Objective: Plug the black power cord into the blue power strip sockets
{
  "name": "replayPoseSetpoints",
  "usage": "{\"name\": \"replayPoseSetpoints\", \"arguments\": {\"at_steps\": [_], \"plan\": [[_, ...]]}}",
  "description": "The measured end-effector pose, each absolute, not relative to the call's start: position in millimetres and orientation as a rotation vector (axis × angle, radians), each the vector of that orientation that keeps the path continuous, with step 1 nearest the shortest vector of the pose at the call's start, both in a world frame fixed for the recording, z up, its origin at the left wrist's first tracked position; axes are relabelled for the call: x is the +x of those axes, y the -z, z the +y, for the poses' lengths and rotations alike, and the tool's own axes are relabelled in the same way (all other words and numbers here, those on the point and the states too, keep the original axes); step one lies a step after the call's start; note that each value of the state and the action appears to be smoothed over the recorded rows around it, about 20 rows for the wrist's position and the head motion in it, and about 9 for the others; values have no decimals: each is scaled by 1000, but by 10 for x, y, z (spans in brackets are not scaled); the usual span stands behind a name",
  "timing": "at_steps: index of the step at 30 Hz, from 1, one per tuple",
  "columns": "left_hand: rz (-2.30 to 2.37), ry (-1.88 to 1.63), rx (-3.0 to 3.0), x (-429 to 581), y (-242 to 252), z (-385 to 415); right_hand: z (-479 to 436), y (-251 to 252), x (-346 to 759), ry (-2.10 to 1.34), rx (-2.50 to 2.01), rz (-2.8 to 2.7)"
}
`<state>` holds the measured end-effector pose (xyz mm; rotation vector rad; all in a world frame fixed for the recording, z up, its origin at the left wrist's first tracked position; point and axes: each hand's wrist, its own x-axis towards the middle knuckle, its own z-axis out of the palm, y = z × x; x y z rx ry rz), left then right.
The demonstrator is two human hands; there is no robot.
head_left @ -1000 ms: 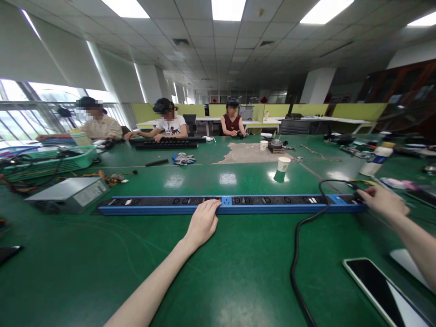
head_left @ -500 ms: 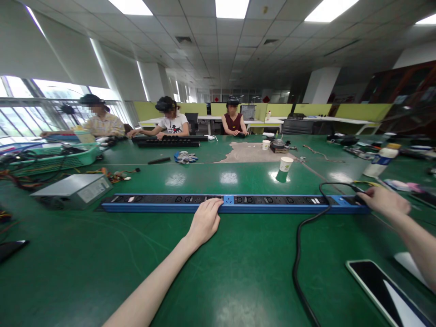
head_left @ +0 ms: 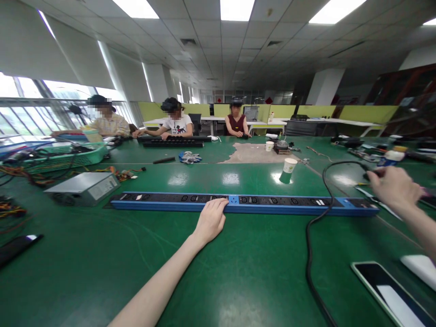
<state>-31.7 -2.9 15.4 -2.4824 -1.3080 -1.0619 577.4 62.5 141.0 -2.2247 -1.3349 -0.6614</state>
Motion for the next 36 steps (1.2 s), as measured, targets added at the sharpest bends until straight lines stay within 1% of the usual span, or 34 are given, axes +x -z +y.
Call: {"name": "replayPoseSetpoints", "arguments": {"at_steps": [3,5,8,10,12,15,19,22,25,27,31,36], "plan": [[-1358,1178,-2500,-309,-173,-19,494,-1709,5097,819,-2007,-1418],[-1453,1350,-2473,-281,-256,-16,350,-1879,4551,880,-1794,-1492],[-1520,1723,-2449,-199,-555,-72,116,-2063,3742,693,-1485,-1711],[-1407,1974,-2511,-136,-846,-174,-10,-2124,3261,513,-1298,-1893],[-1271,2083,-2592,-95,-1144,-319,-102,-2129,2842,372,-1117,-2044],[-1294,2038,-2686,-107,-1484,-538,-194,-2061,2368,222,-918,-2153],[-1497,1869,-2867,-207,-1710,-724,-256,-1947,2095,36,-842,-2105],[-1554,1747,-2912,-218,-1795,-811,-275,-1920,2073,-312,-819,-2070],[-1542,1785,-3055,-121,-1831,-899,-319,-1949,2052,-738,-763,-1943],[-1486,1818,-3166,-20,-1826,-959,-365,-1985,2014,-859,-750,-1804],[-1292,1721,-3294,161,-1761,-1035,-421,-2055,1994,-796,-741,-1642],[-1151,1481,-3271,254,-1642,-977,-349,-2141,2217,-512,-704,-1406]]}}
